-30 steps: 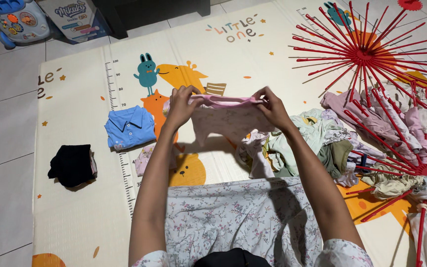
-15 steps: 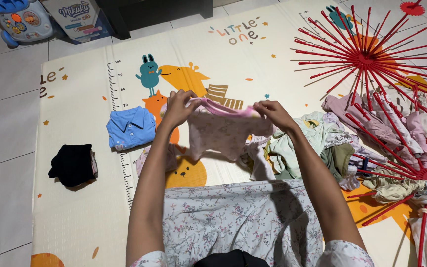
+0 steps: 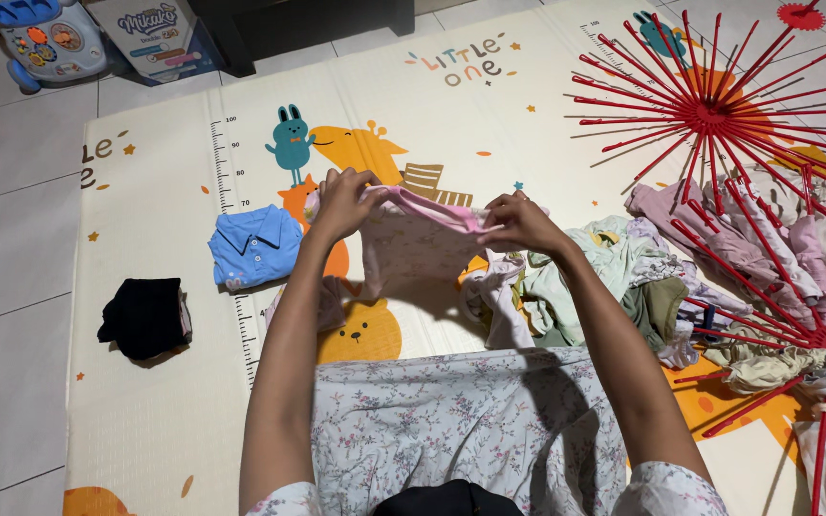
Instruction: The person folds several pieces of clothing by hand while sitting on a floor mat and then stacks them together.
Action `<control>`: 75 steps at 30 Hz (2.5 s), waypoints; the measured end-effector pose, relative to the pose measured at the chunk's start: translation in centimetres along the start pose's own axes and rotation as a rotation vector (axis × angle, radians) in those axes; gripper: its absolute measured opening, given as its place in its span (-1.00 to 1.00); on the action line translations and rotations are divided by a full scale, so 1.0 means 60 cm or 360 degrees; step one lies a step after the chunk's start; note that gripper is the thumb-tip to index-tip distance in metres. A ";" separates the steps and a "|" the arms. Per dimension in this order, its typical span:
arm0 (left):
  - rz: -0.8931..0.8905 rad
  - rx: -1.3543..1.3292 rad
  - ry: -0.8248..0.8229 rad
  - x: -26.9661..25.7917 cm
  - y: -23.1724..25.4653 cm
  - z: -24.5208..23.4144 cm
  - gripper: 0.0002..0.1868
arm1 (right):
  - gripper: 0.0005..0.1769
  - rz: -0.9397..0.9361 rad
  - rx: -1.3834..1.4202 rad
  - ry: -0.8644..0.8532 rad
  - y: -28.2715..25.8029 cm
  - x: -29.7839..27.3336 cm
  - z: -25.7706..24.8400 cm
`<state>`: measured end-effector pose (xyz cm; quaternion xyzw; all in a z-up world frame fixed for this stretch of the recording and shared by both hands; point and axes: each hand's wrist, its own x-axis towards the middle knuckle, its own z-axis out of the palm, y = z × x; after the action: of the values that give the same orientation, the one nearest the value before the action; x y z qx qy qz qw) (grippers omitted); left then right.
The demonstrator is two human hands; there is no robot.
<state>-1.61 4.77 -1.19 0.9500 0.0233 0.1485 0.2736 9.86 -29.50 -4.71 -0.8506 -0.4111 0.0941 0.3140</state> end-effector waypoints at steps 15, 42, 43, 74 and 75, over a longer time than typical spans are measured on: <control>0.0424 0.0150 0.0043 -0.003 0.013 0.002 -0.62 | -0.19 0.0387 -0.0148 0.0161 0.002 0.002 -0.025; 0.0132 -0.0343 0.0426 -0.025 0.013 -0.012 -0.68 | -0.62 0.0086 -0.0390 0.0337 -0.040 0.011 -0.002; 0.0084 -0.0257 0.0364 -0.029 0.011 -0.020 -0.68 | -0.65 0.0116 -0.0361 0.0349 -0.038 0.012 -0.003; -0.0287 -0.0905 0.0397 0.228 -0.124 0.244 -0.72 | -0.28 0.1104 0.0883 0.0457 0.073 0.084 0.069; -0.0467 -0.0796 0.0352 0.200 -0.157 0.268 -0.69 | -0.20 0.0520 0.0844 0.0407 0.068 0.097 0.121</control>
<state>14.94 6.00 -15.88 0.8179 0.1526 0.2109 0.5131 13.20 -23.67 -12.31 -0.7988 -0.1878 0.1394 0.5542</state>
